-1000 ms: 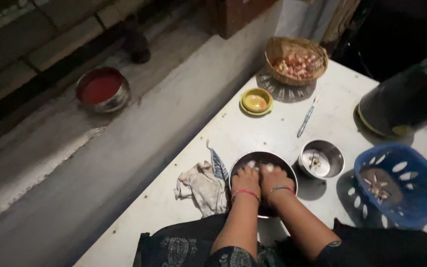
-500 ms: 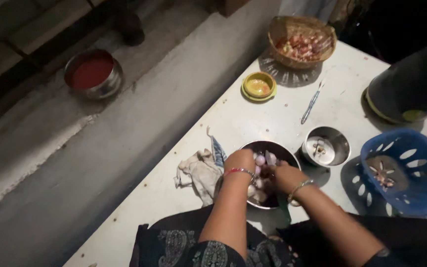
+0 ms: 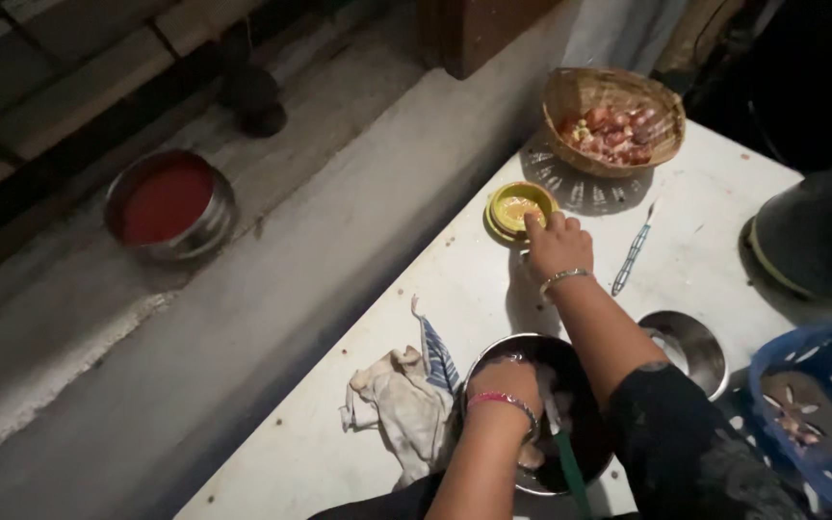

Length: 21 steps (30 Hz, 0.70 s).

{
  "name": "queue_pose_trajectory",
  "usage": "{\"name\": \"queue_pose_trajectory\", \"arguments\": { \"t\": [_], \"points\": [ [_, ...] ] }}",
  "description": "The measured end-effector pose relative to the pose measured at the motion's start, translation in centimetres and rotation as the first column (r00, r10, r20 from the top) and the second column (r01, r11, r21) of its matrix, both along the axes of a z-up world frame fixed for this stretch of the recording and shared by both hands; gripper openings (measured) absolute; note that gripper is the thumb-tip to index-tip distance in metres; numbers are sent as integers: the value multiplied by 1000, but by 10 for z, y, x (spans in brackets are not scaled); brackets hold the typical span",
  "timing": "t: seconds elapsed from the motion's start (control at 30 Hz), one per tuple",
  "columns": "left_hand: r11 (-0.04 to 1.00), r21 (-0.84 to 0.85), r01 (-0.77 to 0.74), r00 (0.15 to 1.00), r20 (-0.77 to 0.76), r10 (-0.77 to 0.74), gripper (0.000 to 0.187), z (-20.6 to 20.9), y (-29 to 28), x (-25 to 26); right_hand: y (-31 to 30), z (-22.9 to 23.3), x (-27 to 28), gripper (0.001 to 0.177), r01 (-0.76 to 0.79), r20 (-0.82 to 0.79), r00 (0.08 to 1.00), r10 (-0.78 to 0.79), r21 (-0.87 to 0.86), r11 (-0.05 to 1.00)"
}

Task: The person sits on the floor peeling small shallots with a knife over a woven basket, dropping skins in the basket and peeled shallots into a metal bowl. They then transfer the peeled shallots into a small blender jar, pour water from a steel mug over them, and wipe a yellow lid with a cloth.

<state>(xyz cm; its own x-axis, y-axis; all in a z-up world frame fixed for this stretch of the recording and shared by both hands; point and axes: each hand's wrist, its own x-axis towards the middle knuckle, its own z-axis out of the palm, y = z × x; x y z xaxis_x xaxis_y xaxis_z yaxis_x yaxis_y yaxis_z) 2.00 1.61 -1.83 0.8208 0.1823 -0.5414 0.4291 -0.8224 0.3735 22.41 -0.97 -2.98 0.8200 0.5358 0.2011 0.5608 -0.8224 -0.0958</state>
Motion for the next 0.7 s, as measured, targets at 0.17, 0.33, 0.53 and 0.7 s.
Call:
{"name": "queue_pose_trajectory", "arguments": {
  "t": [0.17,0.33,0.53,0.7],
  "points": [
    [996,2,-94,991,95,94,51,1,-8,0,-10,-12,3,11,-91,182,977,111,-112,989],
    [998,-46,37,999,-13,-38,60,16,-6,-10,-46,34,-40,15,-274,192,952,238,187,943],
    [982,-90,164,939,-289,-184,77,24,-36,-31,-140,93,-131,21,-364,-116,897,426,351,863],
    [959,-38,281,914,-293,-280,75,26,-61,-66,-175,93,-180,31,-363,-396,779,486,347,865]
  ]
}}
